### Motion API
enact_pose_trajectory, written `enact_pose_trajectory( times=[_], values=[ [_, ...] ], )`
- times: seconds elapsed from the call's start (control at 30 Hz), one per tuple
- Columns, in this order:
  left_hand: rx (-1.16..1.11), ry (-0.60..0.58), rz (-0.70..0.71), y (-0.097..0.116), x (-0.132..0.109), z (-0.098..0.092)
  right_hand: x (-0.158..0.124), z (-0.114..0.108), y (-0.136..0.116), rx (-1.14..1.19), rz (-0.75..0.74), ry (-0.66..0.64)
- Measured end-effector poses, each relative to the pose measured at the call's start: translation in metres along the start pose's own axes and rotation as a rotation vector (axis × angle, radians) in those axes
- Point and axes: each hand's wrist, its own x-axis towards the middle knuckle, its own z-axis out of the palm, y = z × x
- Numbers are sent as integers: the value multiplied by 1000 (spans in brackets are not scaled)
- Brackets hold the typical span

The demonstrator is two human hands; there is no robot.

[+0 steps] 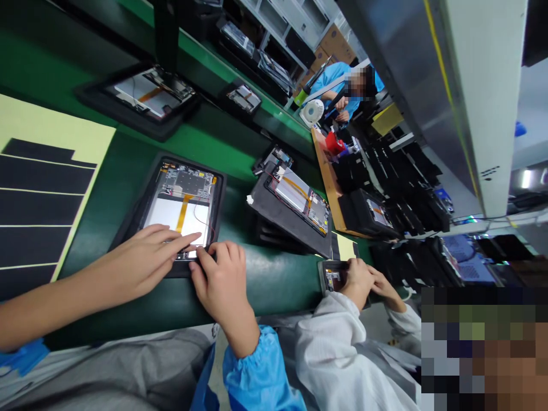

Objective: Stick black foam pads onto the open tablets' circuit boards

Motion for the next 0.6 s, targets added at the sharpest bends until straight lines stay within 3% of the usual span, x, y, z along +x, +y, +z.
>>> enact_pose_trajectory(
  times=[0.13,0.2,0.33,0.43,0.5,0.6],
  values=[
    [132,-42,105,-1,9,-5,0,-1,4,115,18,-37],
    [87,-68,68,-3,9,-8,-5,1,9,299,97,50],
    [-176,-32,-134,-9,4,-13,-19,10,12,449,251,334],
    [-461,-24,-342,-8,1,-20,-22,9,7,475,253,365],
    [-680,-102,-456,-4,2,-27,-16,2,3,537,262,376],
    [-928,-307,-502,1,6,-35,3,-16,-3,628,215,339]
  ],
)
